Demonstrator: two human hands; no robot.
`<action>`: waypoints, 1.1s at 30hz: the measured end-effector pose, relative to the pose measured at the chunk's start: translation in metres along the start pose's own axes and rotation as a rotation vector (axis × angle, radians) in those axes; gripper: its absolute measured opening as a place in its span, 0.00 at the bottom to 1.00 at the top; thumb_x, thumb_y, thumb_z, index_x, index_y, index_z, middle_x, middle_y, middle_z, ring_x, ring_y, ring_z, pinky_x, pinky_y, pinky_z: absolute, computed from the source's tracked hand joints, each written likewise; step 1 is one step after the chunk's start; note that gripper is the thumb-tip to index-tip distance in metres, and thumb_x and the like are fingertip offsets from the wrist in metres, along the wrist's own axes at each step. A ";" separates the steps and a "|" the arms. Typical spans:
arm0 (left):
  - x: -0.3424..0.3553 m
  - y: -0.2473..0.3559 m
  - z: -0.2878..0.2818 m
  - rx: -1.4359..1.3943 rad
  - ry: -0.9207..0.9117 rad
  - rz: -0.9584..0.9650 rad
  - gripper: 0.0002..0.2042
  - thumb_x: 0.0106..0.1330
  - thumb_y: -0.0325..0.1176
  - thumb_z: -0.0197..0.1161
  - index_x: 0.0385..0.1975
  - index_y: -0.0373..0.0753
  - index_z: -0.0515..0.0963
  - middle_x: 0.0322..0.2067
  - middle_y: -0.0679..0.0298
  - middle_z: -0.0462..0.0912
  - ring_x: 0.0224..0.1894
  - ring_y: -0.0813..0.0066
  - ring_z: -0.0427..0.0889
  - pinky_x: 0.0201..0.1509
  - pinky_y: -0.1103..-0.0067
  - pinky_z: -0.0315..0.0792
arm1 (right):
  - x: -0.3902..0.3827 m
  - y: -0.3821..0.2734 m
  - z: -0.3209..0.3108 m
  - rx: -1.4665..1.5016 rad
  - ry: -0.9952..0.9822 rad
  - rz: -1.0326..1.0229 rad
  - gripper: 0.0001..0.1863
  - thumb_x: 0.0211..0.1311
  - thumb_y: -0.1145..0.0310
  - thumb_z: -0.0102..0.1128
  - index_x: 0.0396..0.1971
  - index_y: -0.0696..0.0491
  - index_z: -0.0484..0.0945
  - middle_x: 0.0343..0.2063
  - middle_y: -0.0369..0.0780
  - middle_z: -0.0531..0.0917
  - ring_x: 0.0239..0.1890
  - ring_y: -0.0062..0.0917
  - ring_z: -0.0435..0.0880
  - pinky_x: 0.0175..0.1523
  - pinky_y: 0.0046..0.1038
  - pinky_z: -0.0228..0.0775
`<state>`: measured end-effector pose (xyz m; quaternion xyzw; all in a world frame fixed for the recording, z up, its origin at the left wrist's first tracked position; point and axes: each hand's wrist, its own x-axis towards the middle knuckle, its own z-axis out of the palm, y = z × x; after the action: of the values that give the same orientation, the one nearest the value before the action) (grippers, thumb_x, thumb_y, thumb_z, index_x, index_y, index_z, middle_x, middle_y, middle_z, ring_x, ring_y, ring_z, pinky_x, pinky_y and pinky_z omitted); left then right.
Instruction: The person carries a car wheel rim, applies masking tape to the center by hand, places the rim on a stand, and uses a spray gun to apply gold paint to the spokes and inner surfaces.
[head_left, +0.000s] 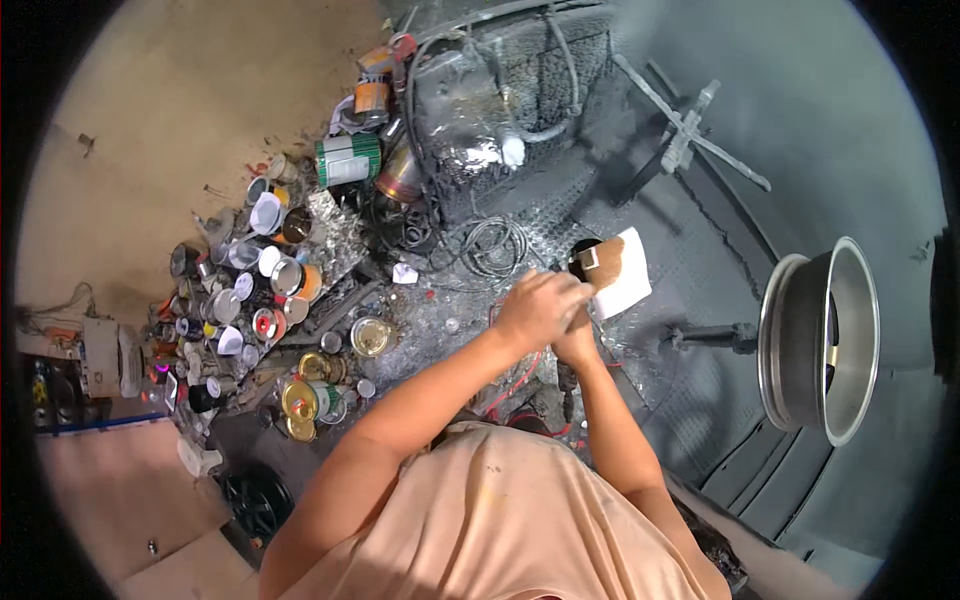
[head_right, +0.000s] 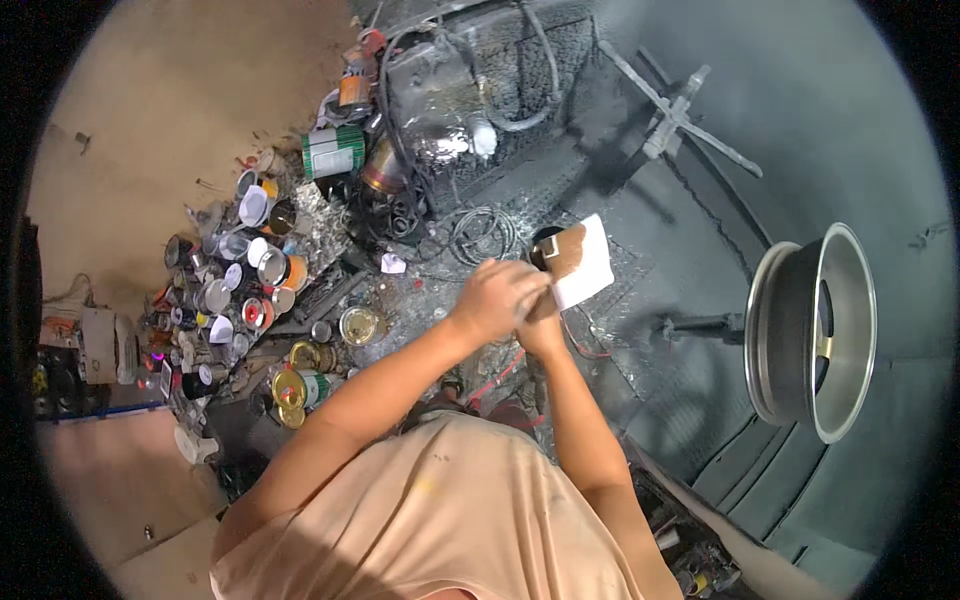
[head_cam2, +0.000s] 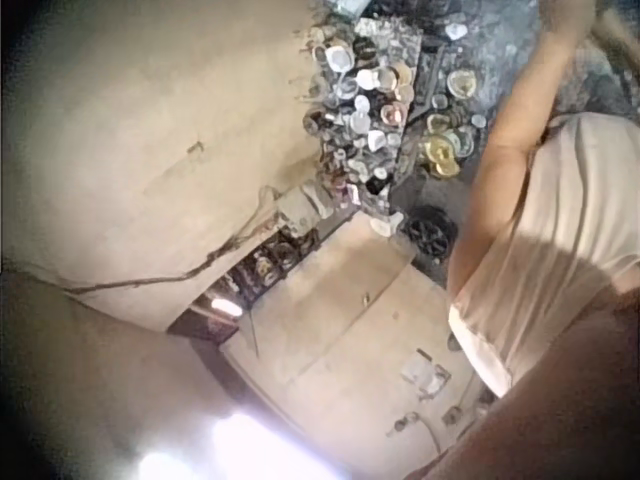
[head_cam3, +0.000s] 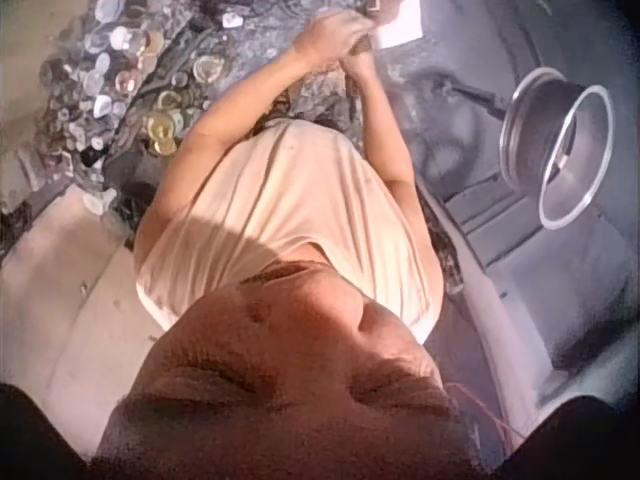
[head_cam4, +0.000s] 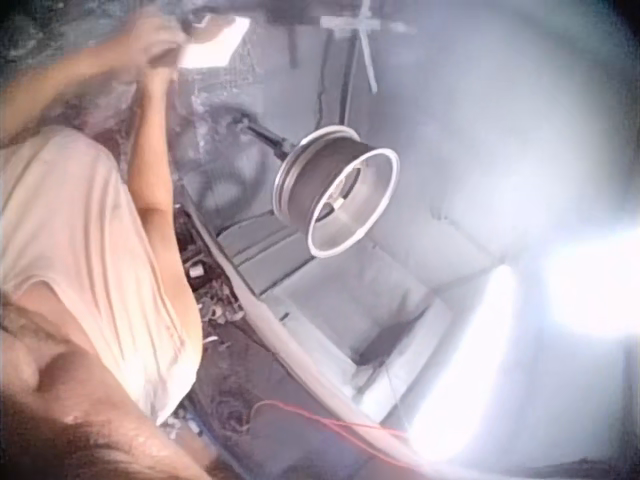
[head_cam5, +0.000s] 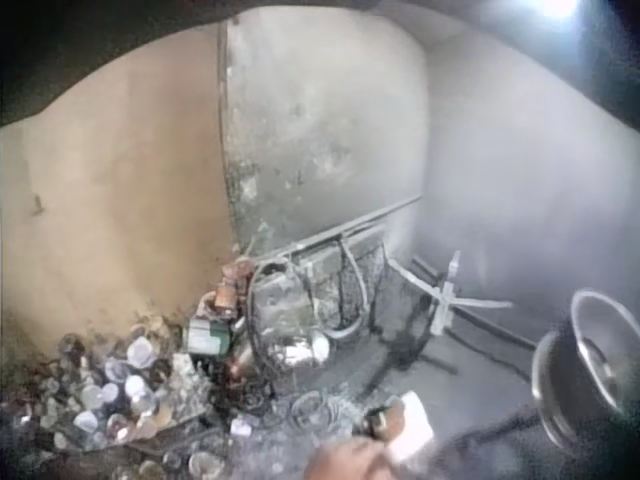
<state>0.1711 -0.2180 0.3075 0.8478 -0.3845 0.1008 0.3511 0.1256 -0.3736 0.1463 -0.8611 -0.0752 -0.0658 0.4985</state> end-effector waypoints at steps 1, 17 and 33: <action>-0.010 -0.018 -0.011 -0.007 0.137 -0.026 0.18 0.62 0.33 0.68 0.53 0.46 0.78 0.37 0.63 0.83 0.39 0.57 0.83 0.46 0.64 0.74 | 0.011 -0.042 0.001 0.015 -0.071 0.150 0.31 0.54 0.79 0.58 0.62 0.60 0.68 0.51 0.55 0.80 0.56 0.50 0.79 0.60 0.42 0.71; -0.063 -0.030 -0.089 0.095 0.036 -0.286 0.20 0.60 0.39 0.71 0.52 0.45 0.79 0.39 0.56 0.82 0.42 0.52 0.84 0.47 0.61 0.78 | 0.010 -0.079 0.026 -0.014 -0.350 0.148 0.31 0.50 0.77 0.61 0.58 0.64 0.70 0.46 0.61 0.80 0.53 0.57 0.79 0.56 0.45 0.72; -0.151 -0.097 -0.119 0.136 0.334 -0.607 0.10 0.57 0.24 0.68 0.39 0.41 0.82 0.35 0.54 0.84 0.38 0.53 0.85 0.43 0.65 0.79 | -0.021 -0.055 0.030 0.110 -0.586 0.529 0.34 0.57 0.76 0.62 0.66 0.59 0.66 0.53 0.60 0.80 0.59 0.54 0.78 0.63 0.42 0.69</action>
<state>0.1497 -0.0057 0.2778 0.9167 -0.0446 0.1545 0.3657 0.0954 -0.3217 0.1739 -0.8050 0.0068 0.3177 0.5011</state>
